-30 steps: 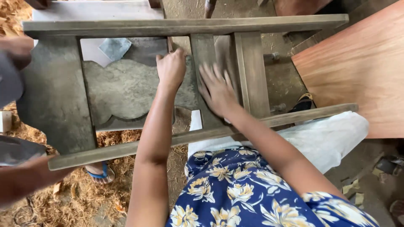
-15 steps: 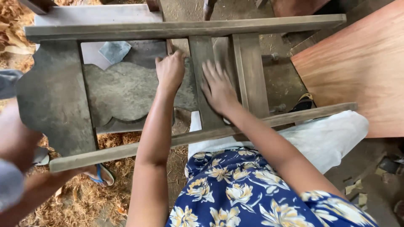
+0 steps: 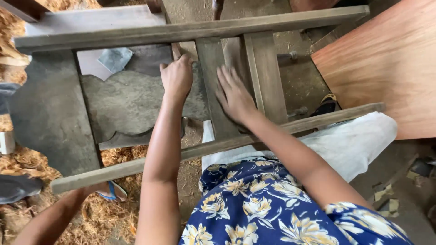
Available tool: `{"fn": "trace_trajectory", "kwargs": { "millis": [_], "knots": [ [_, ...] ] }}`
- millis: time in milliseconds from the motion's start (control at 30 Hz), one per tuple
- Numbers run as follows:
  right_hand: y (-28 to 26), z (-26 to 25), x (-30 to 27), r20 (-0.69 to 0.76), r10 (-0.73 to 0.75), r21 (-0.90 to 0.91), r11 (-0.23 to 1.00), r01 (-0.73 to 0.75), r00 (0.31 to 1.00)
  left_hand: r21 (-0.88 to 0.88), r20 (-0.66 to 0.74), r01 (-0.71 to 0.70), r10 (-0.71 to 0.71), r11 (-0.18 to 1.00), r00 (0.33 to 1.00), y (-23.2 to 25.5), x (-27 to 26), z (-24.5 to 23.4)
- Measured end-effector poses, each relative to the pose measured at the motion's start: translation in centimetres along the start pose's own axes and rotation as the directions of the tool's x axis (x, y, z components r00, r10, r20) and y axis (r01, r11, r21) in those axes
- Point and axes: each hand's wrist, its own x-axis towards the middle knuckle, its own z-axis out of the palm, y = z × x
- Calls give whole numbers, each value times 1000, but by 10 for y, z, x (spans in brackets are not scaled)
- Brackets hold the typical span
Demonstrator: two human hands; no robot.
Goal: Sand the wooden surfaces of a chair frame using sandpaper to smooth the finish
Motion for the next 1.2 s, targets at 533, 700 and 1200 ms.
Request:
{"fn": "trace_trajectory", "kwargs": {
  "millis": [533, 700, 1200],
  "knots": [
    [-43, -41, -37, 247, -21, -17, 1000, 26, 969, -166, 73, 10, 2, 986, 997, 0, -3, -39],
    [-5, -31, -68, 142, 2, 415, 908, -61, 990, -221, 159, 26, 10, 975, 987, 39, -31, -74],
    [54, -3, -78, 38, 239, 865, 479, -152, 970, -141, 528, 37, 43, 989, 848, 165, -156, -122]
  ]
}}
